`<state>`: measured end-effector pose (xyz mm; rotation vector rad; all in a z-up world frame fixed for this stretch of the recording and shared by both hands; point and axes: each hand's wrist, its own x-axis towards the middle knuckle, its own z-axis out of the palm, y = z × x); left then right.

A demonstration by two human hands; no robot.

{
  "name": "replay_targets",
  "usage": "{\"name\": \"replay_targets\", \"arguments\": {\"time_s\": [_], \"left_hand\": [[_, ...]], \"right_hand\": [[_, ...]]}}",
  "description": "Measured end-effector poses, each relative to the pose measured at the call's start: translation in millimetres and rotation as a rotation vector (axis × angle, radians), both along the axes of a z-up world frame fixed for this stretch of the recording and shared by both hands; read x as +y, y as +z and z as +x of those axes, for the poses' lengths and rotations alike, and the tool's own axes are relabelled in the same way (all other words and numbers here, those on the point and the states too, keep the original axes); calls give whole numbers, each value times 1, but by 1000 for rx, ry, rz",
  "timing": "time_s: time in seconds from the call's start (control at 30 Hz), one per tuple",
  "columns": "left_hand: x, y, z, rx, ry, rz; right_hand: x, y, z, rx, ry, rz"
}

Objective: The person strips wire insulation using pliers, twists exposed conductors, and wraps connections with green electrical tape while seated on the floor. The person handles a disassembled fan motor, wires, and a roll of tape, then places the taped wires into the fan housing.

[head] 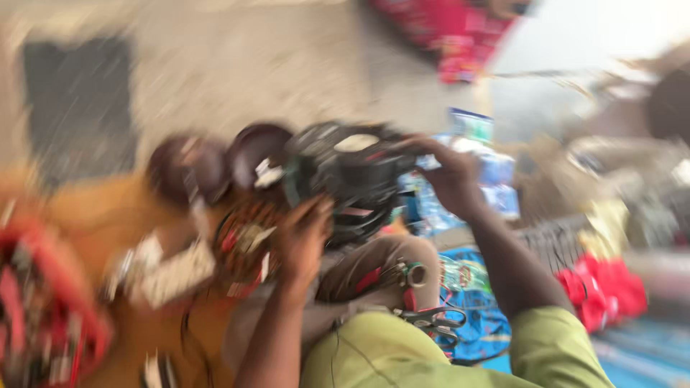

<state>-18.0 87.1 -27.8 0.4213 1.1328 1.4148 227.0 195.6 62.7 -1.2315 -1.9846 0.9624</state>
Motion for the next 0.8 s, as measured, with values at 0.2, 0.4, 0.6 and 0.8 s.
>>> {"name": "replay_targets", "arguments": {"time_s": [0.2,0.4,0.6,0.8], "left_hand": [[-16,-13,-21,650,117,74],[-38,35,-4,769,152,197],[-44,56,-4,636,159,360],[-23,58,29,602,-91,162]], "right_hand": [[4,-16,-14,163,170,220],[2,-12,-35,94,21,159],[15,-12,-40,68,38,219],[11,2,-36,-44,-40,135]]}}
